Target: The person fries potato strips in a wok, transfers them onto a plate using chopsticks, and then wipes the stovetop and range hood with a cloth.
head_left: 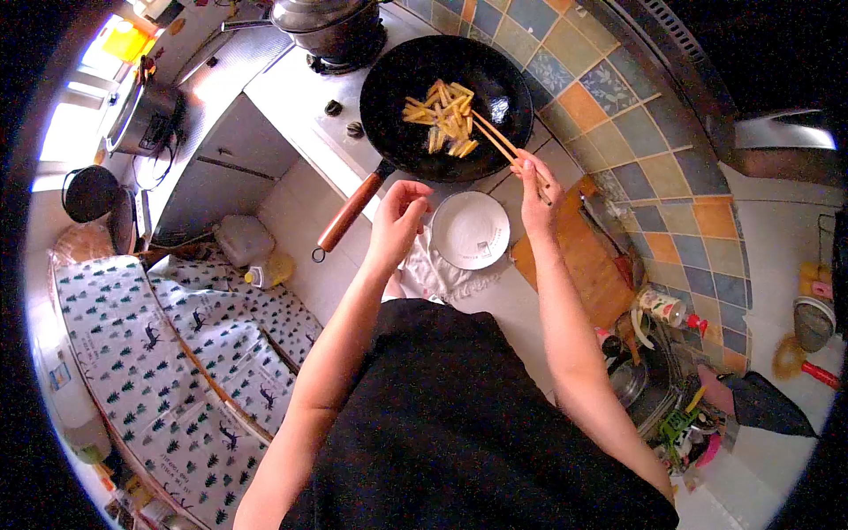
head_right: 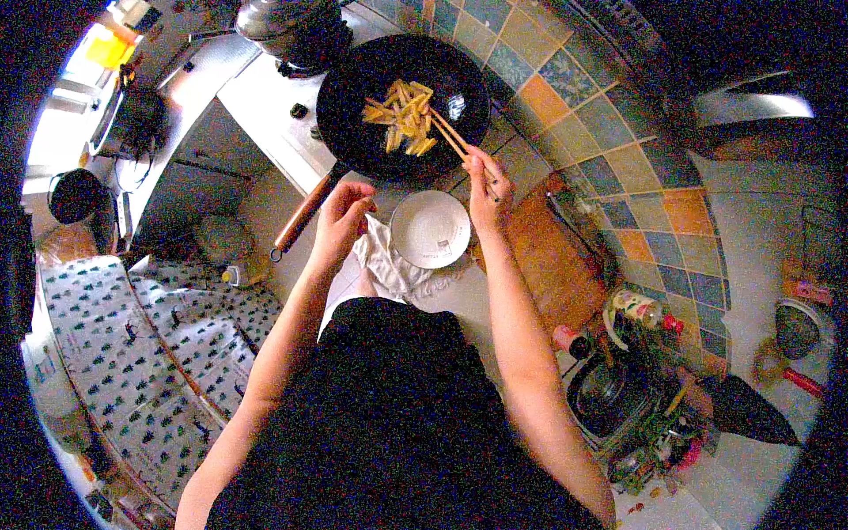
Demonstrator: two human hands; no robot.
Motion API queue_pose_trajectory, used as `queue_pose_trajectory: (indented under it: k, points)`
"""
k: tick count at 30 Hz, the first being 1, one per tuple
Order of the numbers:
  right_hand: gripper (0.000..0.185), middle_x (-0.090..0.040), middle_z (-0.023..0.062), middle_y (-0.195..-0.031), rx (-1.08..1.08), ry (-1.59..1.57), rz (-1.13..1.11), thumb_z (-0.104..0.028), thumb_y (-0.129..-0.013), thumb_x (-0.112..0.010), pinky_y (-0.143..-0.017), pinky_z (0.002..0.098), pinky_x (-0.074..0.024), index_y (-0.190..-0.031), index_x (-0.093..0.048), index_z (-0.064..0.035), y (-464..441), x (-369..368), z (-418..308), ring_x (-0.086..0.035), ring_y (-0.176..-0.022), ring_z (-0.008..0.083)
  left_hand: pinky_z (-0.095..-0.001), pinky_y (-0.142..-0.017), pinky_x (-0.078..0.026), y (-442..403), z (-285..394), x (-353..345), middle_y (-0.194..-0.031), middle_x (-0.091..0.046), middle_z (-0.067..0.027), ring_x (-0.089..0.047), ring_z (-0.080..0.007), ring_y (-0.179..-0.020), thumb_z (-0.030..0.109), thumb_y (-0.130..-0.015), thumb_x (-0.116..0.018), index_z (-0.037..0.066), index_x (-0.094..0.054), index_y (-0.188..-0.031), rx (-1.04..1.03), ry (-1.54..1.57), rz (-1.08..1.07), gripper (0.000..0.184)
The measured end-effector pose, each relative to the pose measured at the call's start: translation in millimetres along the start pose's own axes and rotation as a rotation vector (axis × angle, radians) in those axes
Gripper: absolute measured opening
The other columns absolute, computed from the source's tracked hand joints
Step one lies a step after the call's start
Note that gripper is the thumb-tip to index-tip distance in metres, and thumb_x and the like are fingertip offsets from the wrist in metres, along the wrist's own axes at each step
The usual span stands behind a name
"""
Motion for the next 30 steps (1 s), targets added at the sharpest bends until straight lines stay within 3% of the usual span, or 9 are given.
queue_pose_trajectory:
  k: [9, 22, 26, 30]
  points:
    - [0.031, -0.062, 0.0109, -0.098, -0.061, -0.205, -0.166, -0.021, -0.094, -0.044, -0.076, 0.0254, -0.049, -0.113, -0.056, 0.0014, -3, -70, 2, -0.062, -0.086, 0.0169, -0.0169, -0.047, -0.035, 4, -3, 6, -0.077, -0.057, 0.0006, -0.045, -0.0037, -0.054, 0.009, -0.086, -0.052, 0.008, -0.054, -0.098, 0.027, 0.013, 0.006, 0.013]
    - [0.029, -0.062, 0.0134, -0.097, -0.063, -0.34, -0.237, -0.02, -0.094, -0.044, -0.076, 0.0276, -0.0507, -0.11, -0.057, 0.0006, 4, -96, -20, -0.063, -0.084, 0.0198, -0.0175, -0.047, -0.034, 0, 1, 4, -0.077, -0.057, -0.0003, -0.043, -0.0043, -0.053, 0.011, -0.085, -0.052, 0.007, -0.053, -0.099, 0.005, -0.021, 0.0, 0.014]
    - [0.025, -0.061, 0.0117, -0.095, 0.057, -0.183, -0.222, -0.017, -0.093, -0.045, -0.073, 0.026, -0.0503, -0.106, -0.058, 0.0009, 6, -95, -19, -0.063, -0.081, 0.0183, -0.0176, -0.046, -0.034, 0, 2, 5, -0.077, -0.057, -0.0002, -0.043, -0.0044, -0.053, 0.011, -0.085, -0.052, 0.007, -0.054, -0.099, -0.002, -0.018, 0.003, 0.014]
    - [0.027, -0.06, 0.0089, -0.093, 0.03, -0.111, -0.191, -0.018, -0.094, -0.044, -0.073, 0.0249, -0.0499, -0.107, -0.058, 0.0004, 5, -74, -14, -0.063, -0.084, 0.0165, -0.0177, -0.046, -0.034, 0, -1, 5, -0.076, -0.057, -0.0001, -0.043, -0.0046, -0.052, 0.01, -0.085, -0.052, 0.007, -0.054, -0.099, 0.007, -0.009, 0.004, 0.014]
Point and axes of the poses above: each hand's wrist, its own y-axis away from the middle knuckle, its own x-axis out of the back of the hand, z = x × y, the point moved 8 cm from there along -y, towards the middle knuckle
